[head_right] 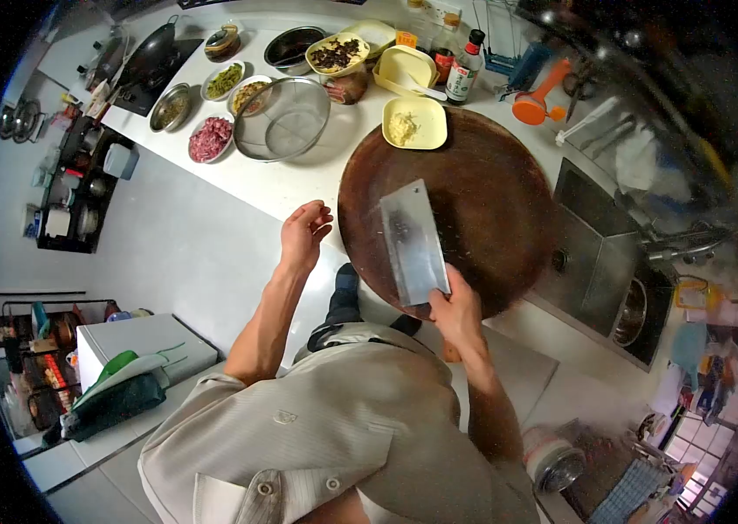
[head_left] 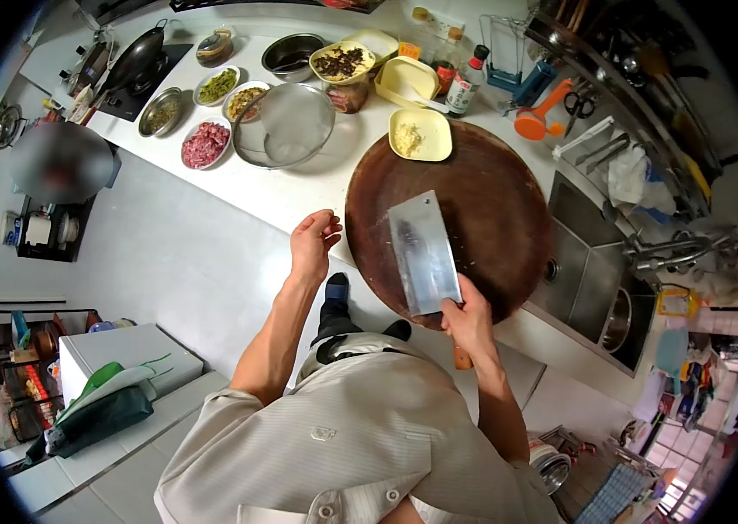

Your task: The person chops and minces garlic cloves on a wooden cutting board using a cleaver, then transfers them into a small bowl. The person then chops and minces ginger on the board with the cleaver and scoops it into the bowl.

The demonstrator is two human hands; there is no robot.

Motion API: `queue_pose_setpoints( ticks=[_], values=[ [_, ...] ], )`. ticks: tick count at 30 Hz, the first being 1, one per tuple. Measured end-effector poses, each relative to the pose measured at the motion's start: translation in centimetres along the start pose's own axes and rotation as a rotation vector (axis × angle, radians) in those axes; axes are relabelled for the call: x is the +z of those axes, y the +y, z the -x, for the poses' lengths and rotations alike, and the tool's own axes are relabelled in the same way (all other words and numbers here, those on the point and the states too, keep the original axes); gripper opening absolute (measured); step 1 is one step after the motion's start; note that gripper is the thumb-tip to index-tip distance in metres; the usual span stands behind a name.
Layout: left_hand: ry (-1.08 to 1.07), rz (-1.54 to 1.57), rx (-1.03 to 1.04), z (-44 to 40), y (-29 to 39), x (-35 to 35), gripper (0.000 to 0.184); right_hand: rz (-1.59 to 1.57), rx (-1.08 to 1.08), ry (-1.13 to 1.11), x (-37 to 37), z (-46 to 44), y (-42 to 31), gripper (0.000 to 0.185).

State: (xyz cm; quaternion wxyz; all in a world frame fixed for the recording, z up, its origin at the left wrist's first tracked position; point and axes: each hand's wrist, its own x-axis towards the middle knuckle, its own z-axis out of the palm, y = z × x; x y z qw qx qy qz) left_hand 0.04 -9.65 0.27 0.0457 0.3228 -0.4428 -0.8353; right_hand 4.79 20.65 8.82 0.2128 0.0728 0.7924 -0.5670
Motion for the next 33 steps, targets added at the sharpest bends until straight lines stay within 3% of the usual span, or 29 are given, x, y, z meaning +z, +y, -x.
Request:
queue_pose_setpoints(
  ticks=[7,10,15,18,27,33],
  values=[
    [-0.085,-0.116,0.032,0.1,-1.2,1.4,0.013,0.093,0.02,0.115,-5.5,2.6,-0.2,0.048],
    [-0.149,-0.218,0.061,0.5,-1.9,2.1,0.014,0.739,-0.583,0.317,-7.7,0.7,0.5,0.043],
    [-0.189,-0.269,0.062,2.0,-2.3,3.2,0.016,1.035,-0.599,0.273,-8.8,-3.7,-1.1,0.038],
    [-0.201,-0.301,0.036,2.5,-2.7,3.0,0.016,1.076,-0.813,0.267,-8.9,-5.4,0.4,0.04],
    [-0.185,-0.319,0.053,3.8,-2.9,3.6,0.015,1.153,-0.946,0.132,-10.3,0.0,2.6,0.043],
    [-0.202,-0.339,0.072,4.2,-3.8,4.2,0.014,1.102,-0.746,0.265,-11.0,0.8,3.7,0.05]
  ],
)
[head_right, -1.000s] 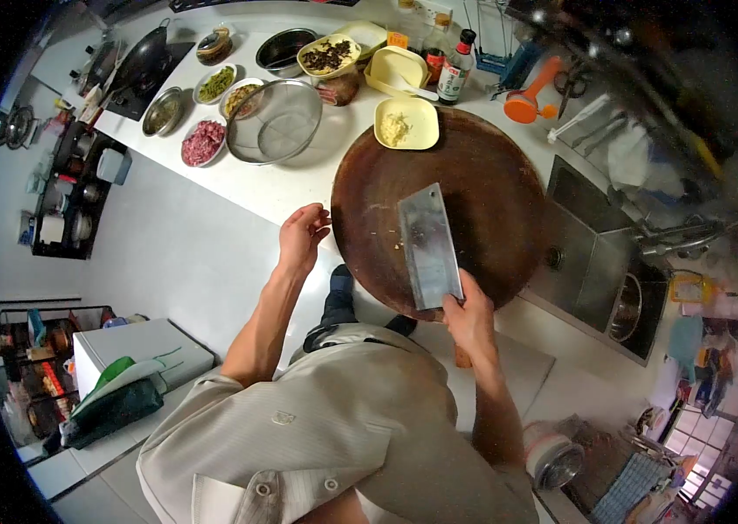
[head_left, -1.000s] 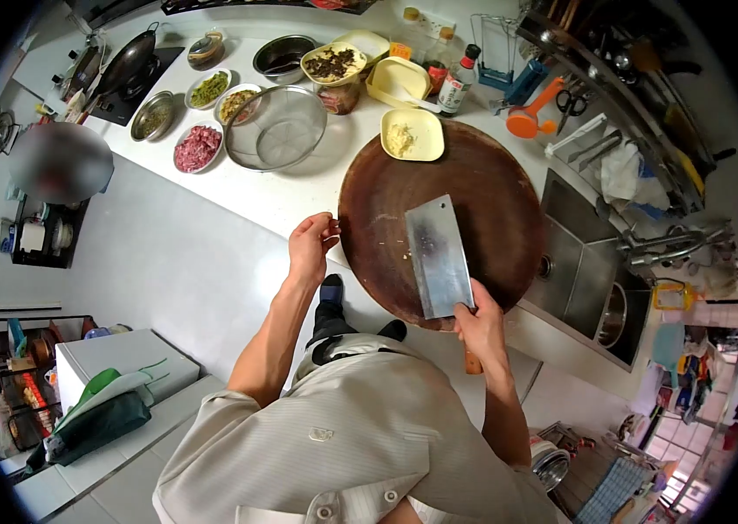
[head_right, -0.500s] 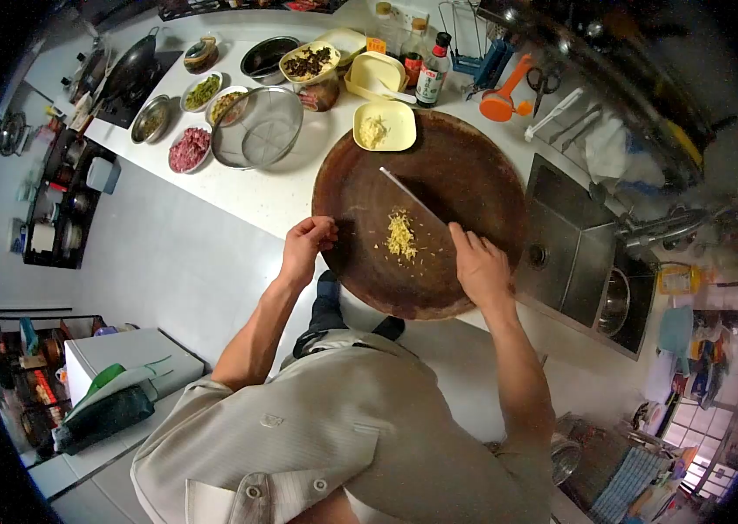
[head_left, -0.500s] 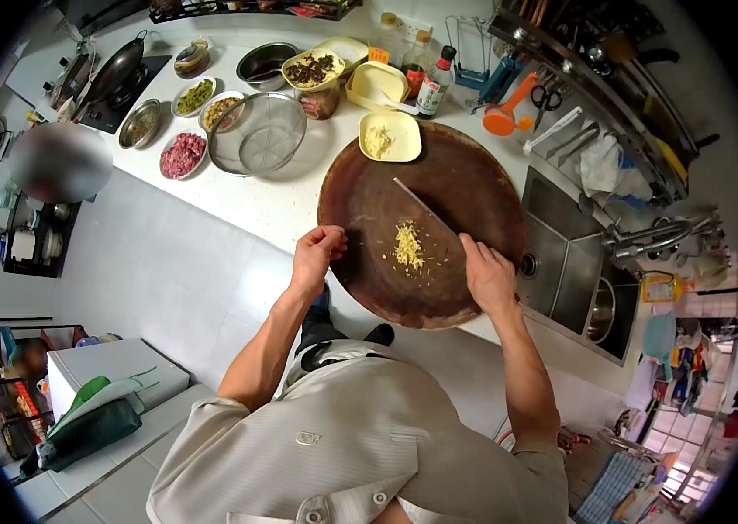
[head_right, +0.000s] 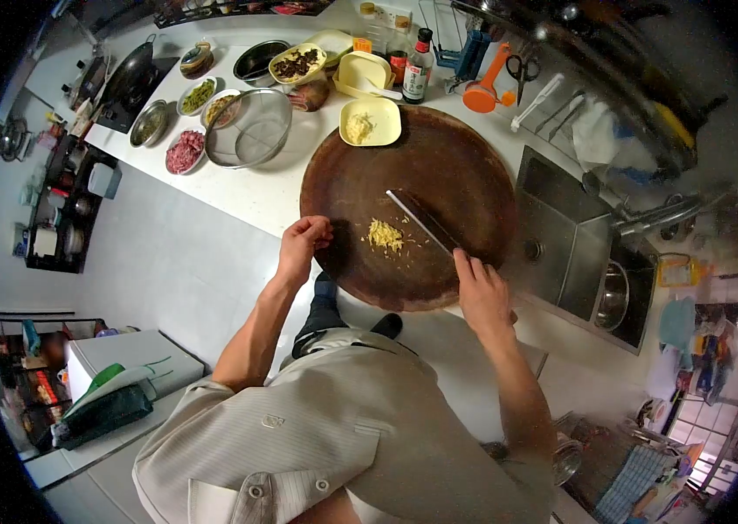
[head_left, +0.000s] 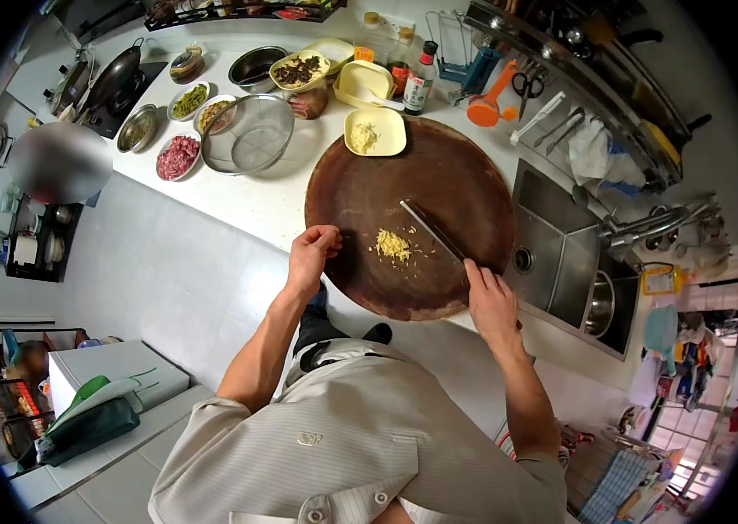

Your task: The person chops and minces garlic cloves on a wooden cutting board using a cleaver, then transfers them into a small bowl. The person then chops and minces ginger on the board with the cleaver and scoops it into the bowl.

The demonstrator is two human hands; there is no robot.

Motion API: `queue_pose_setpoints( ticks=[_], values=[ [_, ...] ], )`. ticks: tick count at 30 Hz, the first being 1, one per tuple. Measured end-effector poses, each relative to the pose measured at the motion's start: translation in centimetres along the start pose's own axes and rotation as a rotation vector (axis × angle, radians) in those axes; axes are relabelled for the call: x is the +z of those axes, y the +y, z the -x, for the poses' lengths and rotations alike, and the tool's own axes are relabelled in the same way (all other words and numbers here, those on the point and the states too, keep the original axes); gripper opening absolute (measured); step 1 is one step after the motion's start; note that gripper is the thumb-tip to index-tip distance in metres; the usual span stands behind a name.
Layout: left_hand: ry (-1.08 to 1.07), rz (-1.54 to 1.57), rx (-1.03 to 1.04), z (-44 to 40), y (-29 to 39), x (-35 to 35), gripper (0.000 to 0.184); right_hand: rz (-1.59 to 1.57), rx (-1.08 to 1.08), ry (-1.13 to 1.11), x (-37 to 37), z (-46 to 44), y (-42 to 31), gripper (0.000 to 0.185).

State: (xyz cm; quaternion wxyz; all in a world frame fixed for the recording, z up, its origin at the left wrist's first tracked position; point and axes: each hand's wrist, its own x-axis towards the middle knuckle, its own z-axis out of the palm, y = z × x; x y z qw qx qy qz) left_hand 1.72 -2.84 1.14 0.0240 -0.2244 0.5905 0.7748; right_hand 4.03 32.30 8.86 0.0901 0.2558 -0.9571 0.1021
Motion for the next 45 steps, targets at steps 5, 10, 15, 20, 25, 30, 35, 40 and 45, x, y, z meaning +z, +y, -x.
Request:
queue_pose_setpoints(
  ticks=[5,10,15,20,25,30,35,40,45],
  values=[
    [0.018,-0.003,0.008,0.3,-1.0,0.6,0.014,0.007,0.121,-0.085,0.5,1.7,-2.7,0.047],
    [0.071,0.018,0.072,1.2,-0.8,0.4,0.014,-0.238,0.187,-0.045,-0.1,0.7,-5.3,0.038],
    [0.154,0.106,0.14,0.6,0.5,-1.0,0.013,-0.634,0.275,0.096,2.0,-1.2,-9.2,0.038],
    [0.111,0.112,0.068,-1.3,1.3,-2.3,0.012,-0.846,0.53,-0.087,4.6,-2.5,-11.2,0.042],
    [-0.005,-0.041,0.055,-2.7,2.3,-2.7,0.013,-1.003,0.796,-0.126,2.2,-2.0,-10.0,0.043],
    [-0.134,-0.377,0.238,-3.2,1.1,-2.4,0.022,-1.207,0.95,0.038,1.1,1.3,-9.2,0.036],
    [-0.335,-0.316,0.386,-5.1,-1.7,-0.2,0.036,-1.273,1.177,0.352,3.0,5.7,-10.8,0.028],
    [-0.56,-0.404,0.357,-5.7,-0.9,3.6,0.039,-1.32,1.291,0.515,6.3,10.3,-14.1,0.019],
    [-0.579,-0.159,0.214,-6.6,-1.9,5.0,0.046,-1.386,1.405,0.606,7.7,9.0,-17.6,0.008]
  ],
)
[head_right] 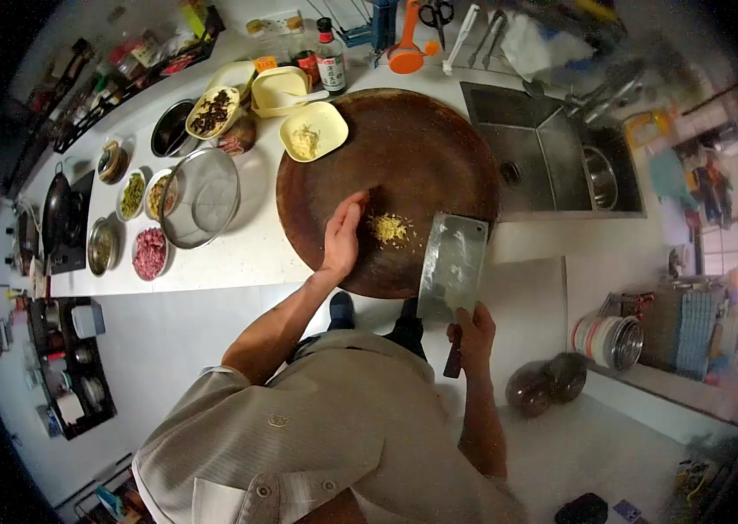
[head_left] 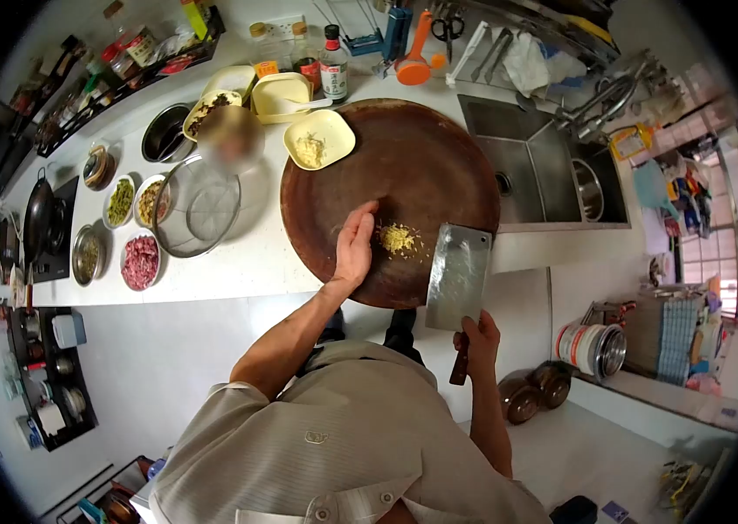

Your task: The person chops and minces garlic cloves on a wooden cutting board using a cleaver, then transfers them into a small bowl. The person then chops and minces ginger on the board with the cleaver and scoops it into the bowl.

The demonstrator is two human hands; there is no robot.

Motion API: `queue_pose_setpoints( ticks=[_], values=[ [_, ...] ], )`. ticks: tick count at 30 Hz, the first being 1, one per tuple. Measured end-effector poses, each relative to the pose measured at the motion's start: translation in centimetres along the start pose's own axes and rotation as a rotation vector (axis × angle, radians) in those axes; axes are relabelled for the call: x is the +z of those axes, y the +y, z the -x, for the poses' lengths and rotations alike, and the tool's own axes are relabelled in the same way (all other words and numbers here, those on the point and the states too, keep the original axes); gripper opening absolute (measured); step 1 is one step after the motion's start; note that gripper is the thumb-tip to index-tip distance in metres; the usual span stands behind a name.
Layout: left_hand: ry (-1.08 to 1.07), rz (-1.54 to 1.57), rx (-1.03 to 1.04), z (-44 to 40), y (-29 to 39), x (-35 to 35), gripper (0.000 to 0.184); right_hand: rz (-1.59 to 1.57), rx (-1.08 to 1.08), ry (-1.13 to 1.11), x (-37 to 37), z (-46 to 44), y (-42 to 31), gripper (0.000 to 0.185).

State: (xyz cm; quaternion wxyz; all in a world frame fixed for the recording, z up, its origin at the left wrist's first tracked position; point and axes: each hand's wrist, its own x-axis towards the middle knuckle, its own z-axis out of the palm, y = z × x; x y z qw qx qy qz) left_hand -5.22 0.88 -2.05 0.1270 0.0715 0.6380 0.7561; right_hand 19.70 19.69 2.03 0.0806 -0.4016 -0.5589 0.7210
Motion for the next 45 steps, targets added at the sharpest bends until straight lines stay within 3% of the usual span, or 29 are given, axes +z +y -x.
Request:
queue_pose_setpoints(
  ticks=[13,23,29,36,45],
  values=[
    [-0.142,-0.067,0.045,-1.1,-1.8,0.2,0.053,-0.046,-0.036,0.014,7.9,2.6,2.6,0.026],
    [-0.15,-0.075,0.056,-1.1,-1.2,0.3,0.055,-0.006,-0.032,0.045,11.9,3.6,3.9,0.017],
    [-0.102,-0.105,0.077,-0.7,-0.4,0.5,0.053,-0.054,-0.017,-0.037,13.7,3.8,4.8,0.021],
    [-0.188,-0.291,0.162,-0.8,3.3,1.3,0.054,-0.096,0.049,-0.079,13.2,2.8,2.0,0.026],
    [0.288,0.041,0.12,-8.2,8.9,-5.0,0.044,0.084,-0.065,-0.33,15.0,-5.1,-6.7,0.02]
  ],
)
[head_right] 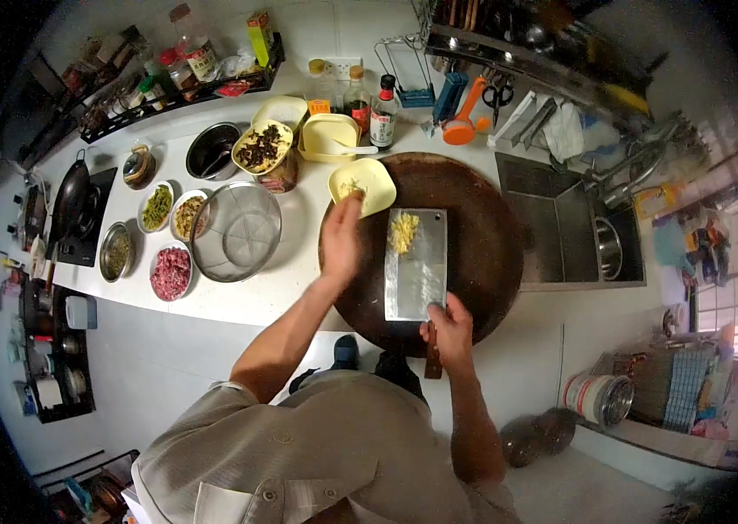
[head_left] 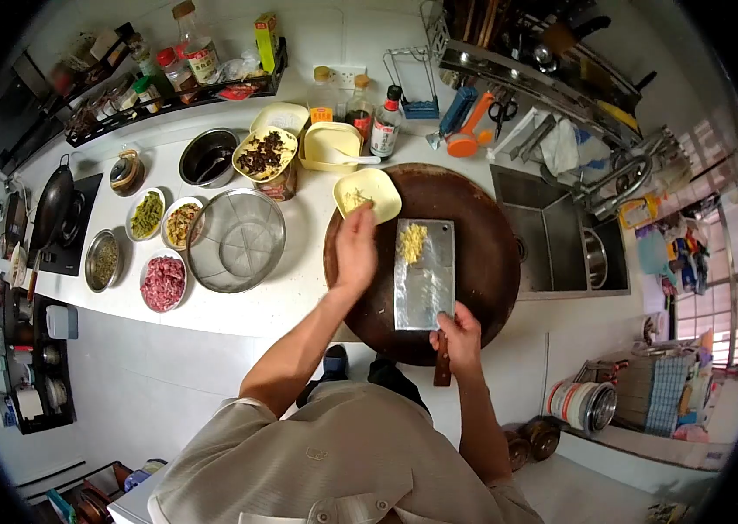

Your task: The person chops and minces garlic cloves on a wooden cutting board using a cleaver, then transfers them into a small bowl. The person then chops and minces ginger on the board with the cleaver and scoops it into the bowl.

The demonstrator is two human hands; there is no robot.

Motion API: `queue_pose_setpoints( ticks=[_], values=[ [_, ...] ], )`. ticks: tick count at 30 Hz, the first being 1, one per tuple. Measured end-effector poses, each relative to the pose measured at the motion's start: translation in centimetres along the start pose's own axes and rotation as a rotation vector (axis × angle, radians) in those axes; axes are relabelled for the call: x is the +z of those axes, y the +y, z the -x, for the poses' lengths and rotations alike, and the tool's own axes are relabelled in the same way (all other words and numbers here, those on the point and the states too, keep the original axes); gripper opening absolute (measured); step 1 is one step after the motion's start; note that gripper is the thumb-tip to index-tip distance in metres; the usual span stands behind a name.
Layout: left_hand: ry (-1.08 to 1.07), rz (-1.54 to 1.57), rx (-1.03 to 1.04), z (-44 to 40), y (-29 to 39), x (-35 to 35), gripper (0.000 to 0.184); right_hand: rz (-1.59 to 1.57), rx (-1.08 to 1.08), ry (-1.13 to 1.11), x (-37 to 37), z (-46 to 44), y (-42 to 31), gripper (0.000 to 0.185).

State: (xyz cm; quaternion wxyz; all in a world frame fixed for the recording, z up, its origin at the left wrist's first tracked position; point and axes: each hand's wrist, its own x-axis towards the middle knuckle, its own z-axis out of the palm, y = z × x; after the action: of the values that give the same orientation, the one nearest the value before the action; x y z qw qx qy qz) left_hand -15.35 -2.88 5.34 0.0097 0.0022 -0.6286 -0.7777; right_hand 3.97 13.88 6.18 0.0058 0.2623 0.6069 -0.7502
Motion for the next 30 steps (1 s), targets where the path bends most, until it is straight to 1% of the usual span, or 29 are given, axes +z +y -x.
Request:
queue_pose_setpoints(
  ticks=[1,2,4,5,6,7,8,10,11,14,15,17,18,20,22,24,26,28,29,30],
  values=[
    [0.074,0.088,-0.045,-2.2,-2.0,-1.1,0.045,-0.002,-0.031,-0.038,0.8,-0.6,-2.2,0.021],
    [0.085,0.166,-0.06,-3.3,-2.3,-2.0,0.044,0.002,-0.033,-0.047,1.2,-1.9,-3.2,0.021],
    [0.165,0.239,-0.033,-5.6,-3.6,-3.4,0.043,0.071,-0.049,-0.045,1.7,-4.3,-4.9,0.018],
    [0.174,0.239,-0.028,-6.0,-3.8,-3.8,0.043,0.093,-0.062,-0.085,1.7,-5.6,-5.3,0.022],
    [0.183,0.104,-0.039,-6.0,-2.3,-3.9,0.043,0.096,-0.064,-0.094,0.9,-7.9,-3.9,0.022],
    [0.191,-0.033,-0.053,-6.1,-1.5,-3.8,0.043,0.286,-0.221,-0.077,-0.3,-10.9,-1.3,0.023],
    [0.197,-0.033,-0.053,-6.2,-1.5,-3.6,0.043,0.36,-0.274,-0.08,-0.2,-11.9,-1.2,0.024],
    [0.169,-0.4,0.098,-6.6,-1.9,-2.6,0.043,0.507,-0.384,-0.074,0.4,-13.5,-1.6,0.027],
    [0.113,-0.532,0.186,-6.8,-2.3,-2.1,0.045,0.53,-0.415,-0.091,0.6,-14.1,-1.7,0.027],
    [0.022,-0.778,0.421,-7.7,-3.2,0.1,0.05,0.581,-0.411,-0.073,0.3,-15.7,-1.0,0.028],
    [0.024,-0.778,0.419,-8.0,-3.2,0.8,0.05,0.551,-0.434,-0.107,0.8,-15.2,-1.7,0.028],
    [-0.076,-0.824,0.545,-8.3,-3.2,2.0,0.053,0.523,-0.453,-0.141,1.6,-14.1,-2.7,0.029],
    [-0.078,-0.822,0.545,-8.7,-3.5,2.5,0.053,0.575,-0.48,-0.128,2.0,-13.8,-3.1,0.029],
    [-0.057,-0.888,0.659,-9.2,-4.1,3.4,0.054,0.63,-0.508,-0.111,1.8,-14.0,-2.9,0.03],
    [-0.041,-0.898,0.667,-9.8,-4.8,4.0,0.054,0.573,-0.459,-0.109,1.6,-13.8,-2.6,0.031],
    [-0.046,-0.94,0.595,-10.4,-5.3,4.3,0.052,0.545,-0.419,-0.092,1.4,-13.0,-2.7,0.032],
    [-0.025,-0.97,0.616,-11.1,-5.7,4.3,0.05,0.553,-0.4,-0.098,1.0,-12.4,-2.8,0.031],
    [0.028,-1.005,0.589,-11.6,-6.0,4.2,0.05,0.539,-0.387,-0.095,0.4,-12.1,-2.6,0.031],
    [0.081,-1.036,0.624,-11.7,-6.1,4.1,0.043,0.531,-0.383,-0.09,0.0,-11.9,-2.6,0.031],
    [0.078,-1.035,0.624,-12.0,-6.3,3.9,0.043,0.523,-0.38,-0.086,-0.1,-11.6,-2.9,0.031]
  ],
)
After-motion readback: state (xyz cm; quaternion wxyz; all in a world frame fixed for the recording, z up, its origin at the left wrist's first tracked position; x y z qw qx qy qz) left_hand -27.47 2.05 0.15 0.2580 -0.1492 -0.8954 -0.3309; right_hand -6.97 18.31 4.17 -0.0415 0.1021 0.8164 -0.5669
